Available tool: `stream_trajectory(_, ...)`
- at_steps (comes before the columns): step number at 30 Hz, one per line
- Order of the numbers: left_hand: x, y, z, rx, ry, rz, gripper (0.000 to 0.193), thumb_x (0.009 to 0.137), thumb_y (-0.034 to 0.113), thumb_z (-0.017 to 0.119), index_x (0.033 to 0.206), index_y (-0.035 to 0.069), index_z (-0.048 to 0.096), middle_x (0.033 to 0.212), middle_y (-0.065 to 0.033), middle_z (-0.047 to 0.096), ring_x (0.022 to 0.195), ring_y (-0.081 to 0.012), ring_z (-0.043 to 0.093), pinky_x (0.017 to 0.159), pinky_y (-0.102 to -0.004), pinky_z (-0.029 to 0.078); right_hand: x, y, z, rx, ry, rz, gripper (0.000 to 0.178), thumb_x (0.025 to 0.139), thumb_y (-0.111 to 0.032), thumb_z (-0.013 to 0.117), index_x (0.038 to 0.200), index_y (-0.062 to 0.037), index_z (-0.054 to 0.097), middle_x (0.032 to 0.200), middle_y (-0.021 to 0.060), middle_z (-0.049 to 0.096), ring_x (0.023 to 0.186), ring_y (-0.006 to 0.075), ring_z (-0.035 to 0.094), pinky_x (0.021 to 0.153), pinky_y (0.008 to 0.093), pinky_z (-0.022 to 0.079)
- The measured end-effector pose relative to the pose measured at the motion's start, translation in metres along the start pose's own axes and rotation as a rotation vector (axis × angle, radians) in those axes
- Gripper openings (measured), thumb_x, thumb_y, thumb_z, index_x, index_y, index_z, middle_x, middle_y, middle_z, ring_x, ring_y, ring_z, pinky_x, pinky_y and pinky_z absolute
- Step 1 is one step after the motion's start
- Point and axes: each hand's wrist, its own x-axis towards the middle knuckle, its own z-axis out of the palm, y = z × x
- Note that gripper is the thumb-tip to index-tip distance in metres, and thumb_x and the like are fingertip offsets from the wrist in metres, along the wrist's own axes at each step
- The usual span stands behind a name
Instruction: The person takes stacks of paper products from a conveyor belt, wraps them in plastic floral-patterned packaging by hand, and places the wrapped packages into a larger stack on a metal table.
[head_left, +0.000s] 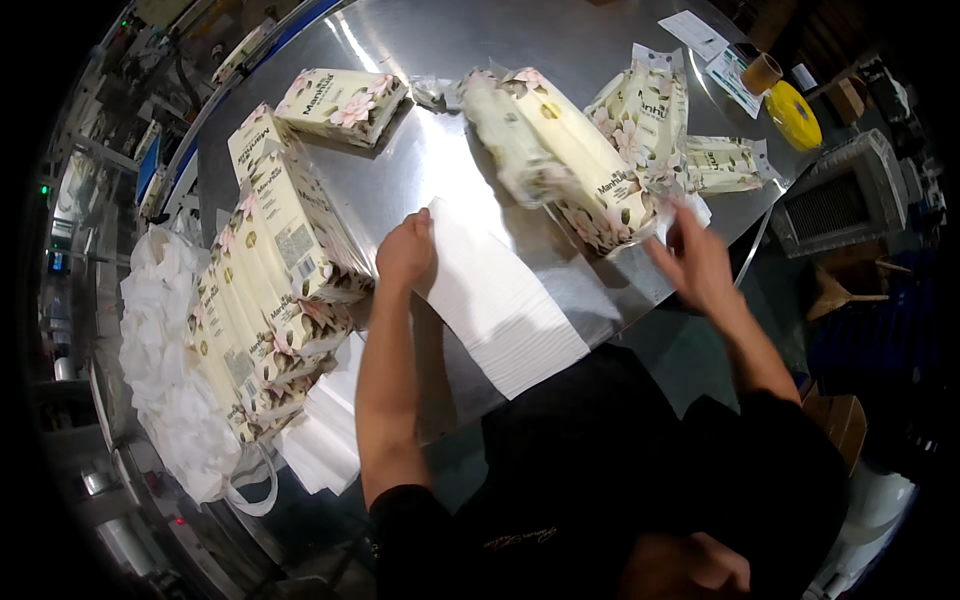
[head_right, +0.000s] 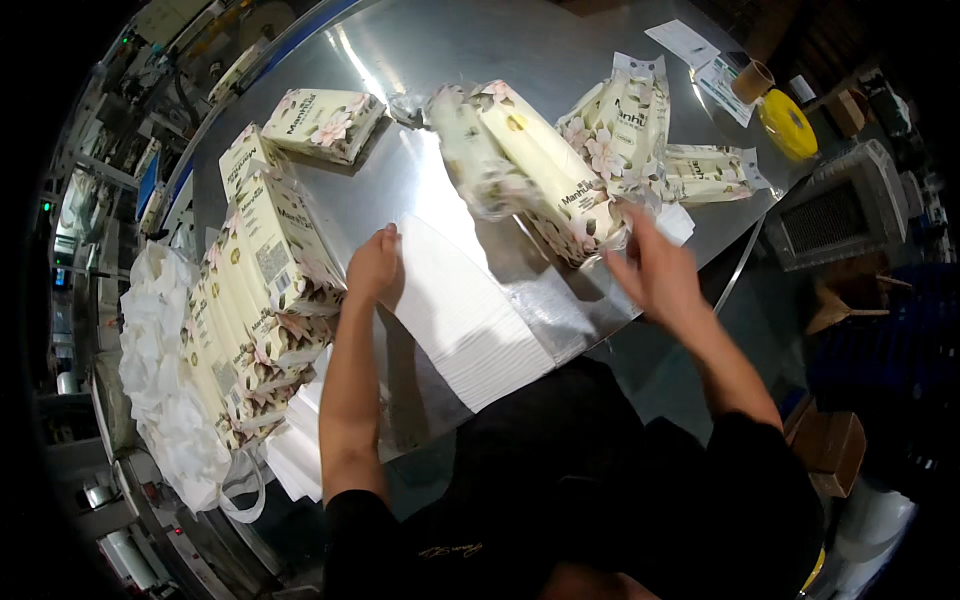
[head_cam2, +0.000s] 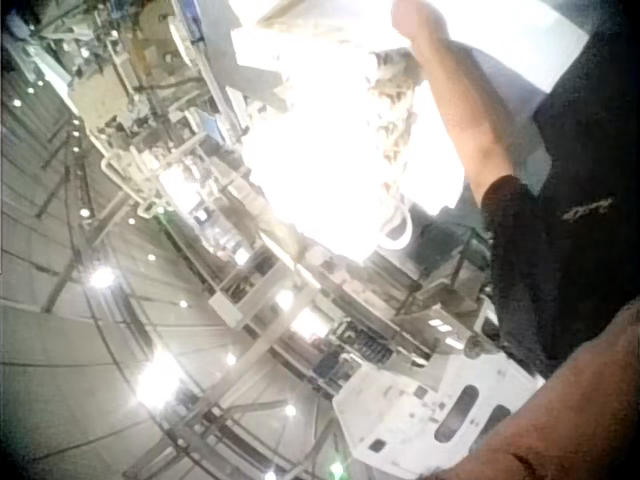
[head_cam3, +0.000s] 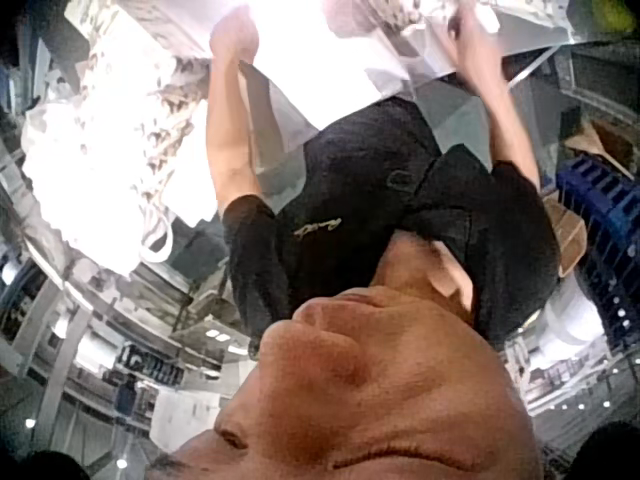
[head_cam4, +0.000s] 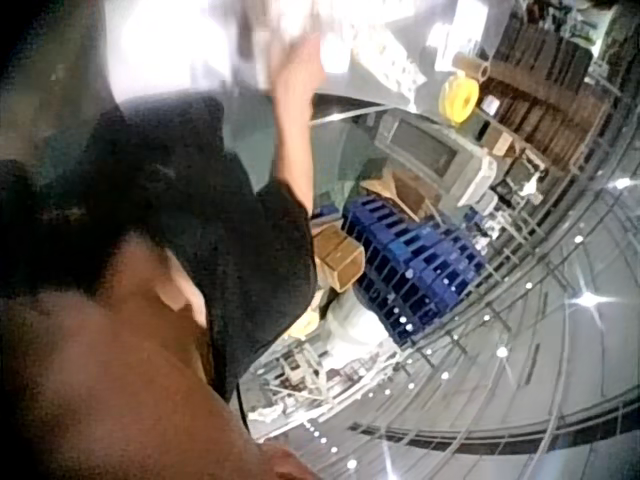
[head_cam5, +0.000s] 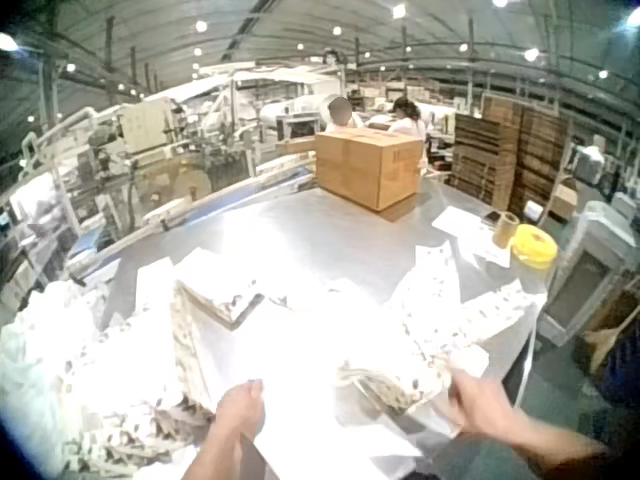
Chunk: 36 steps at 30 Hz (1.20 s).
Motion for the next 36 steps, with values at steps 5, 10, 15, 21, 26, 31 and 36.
stream_trajectory(5, 0.06, -0.067, -0.008, -0.18, -0.208, 0.023, 0.083, 0.105, 0.067, 0.029, 0.136, -0.002, 0.062, 0.131, -0.0256, 0.066, 0.127, -0.0359, 0.059, 0.108, -0.0399, 0.043, -0.124, 0.023, 0.084, 0.367, -0.846, 0.028, 0.035, 0.1, -0.035, 0.06, 0.118, -0.0067, 0.073, 0.107, 0.0198, 0.07, 0.104, 0.0348, 0.067, 0.091, 0.0435, 0.052)
stream_trajectory(10, 0.057, -0.048, -0.03, -0.374, -0.402, 0.0, 0.092, 0.104, 0.071, 0.027, 0.14, -0.009, 0.056, 0.142, -0.0253, 0.058, 0.137, -0.0338, 0.05, 0.115, -0.0383, 0.036, -0.15, 0.027, 0.16, 0.668, -0.759, 0.18, 0.045, 0.102, -0.034, 0.062, 0.135, -0.003, 0.061, 0.115, 0.0149, 0.069, 0.105, 0.0246, 0.066, 0.09, 0.0369, 0.052)
stream_trajectory(15, 0.068, -0.076, -0.027, -0.317, -0.571, 0.044, 0.07, 0.102, 0.06, 0.054, 0.129, -0.004, 0.063, 0.116, -0.0121, 0.07, 0.101, -0.0219, 0.066, 0.092, -0.0348, 0.052, -0.142, -0.011, 0.154, 1.206, -0.571, 0.598, 0.069, 0.101, -0.025, 0.065, 0.16, -0.0118, 0.03, 0.118, 0.0057, 0.065, 0.101, 0.0146, 0.06, 0.083, 0.0306, 0.053)
stream_trajectory(21, 0.016, -0.057, -0.032, -0.561, -0.773, 0.109, 0.054, 0.093, 0.028, 0.074, 0.135, -0.002, 0.058, 0.119, -0.0109, 0.069, 0.105, -0.0219, 0.064, 0.092, -0.0381, 0.052, -0.129, -0.014, 0.139, 1.097, -0.429, 0.688, 0.092, 0.1, -0.023, 0.064, 0.167, -0.0212, 0.0, 0.131, 0.012, 0.061, 0.107, 0.018, 0.059, 0.078, 0.0328, 0.056)
stream_trajectory(26, -0.008, -0.054, -0.028, -0.542, -0.726, 0.2, 0.059, 0.087, 0.023, 0.076, 0.137, -0.001, 0.056, 0.12, -0.0115, 0.067, 0.106, -0.0235, 0.063, 0.093, -0.0379, 0.051, -0.132, -0.001, 0.167, 1.162, -0.149, 0.53, 0.086, 0.094, -0.023, 0.074, 0.162, -0.0063, 0.024, 0.135, 0.0148, 0.063, 0.119, 0.0257, 0.062, 0.098, 0.036, 0.052)
stream_trajectory(31, -0.035, -0.065, -0.015, -0.677, -0.708, 0.129, 0.069, 0.081, 0.022, 0.083, 0.138, 0.0, 0.052, 0.122, -0.0119, 0.065, 0.11, -0.0247, 0.061, 0.096, -0.0374, 0.05, -0.123, -0.019, 0.146, 0.949, -0.258, 0.593, 0.072, 0.086, -0.032, 0.084, 0.143, -0.0013, 0.053, 0.134, 0.0147, 0.064, 0.124, 0.0249, 0.06, 0.105, 0.0372, 0.047)
stream_trajectory(36, -0.102, -0.064, -0.016, -0.849, -0.273, 0.208, 0.09, 0.071, 0.019, 0.093, 0.143, 0.001, 0.042, 0.132, -0.0149, 0.058, 0.119, -0.0259, 0.057, 0.1, -0.0387, 0.049, -0.128, -0.031, 0.107, 0.701, -0.092, 0.486, 0.085, 0.077, -0.027, 0.089, 0.147, -0.0024, 0.047, 0.138, 0.0165, 0.061, 0.128, 0.0256, 0.058, 0.107, 0.0387, 0.046)
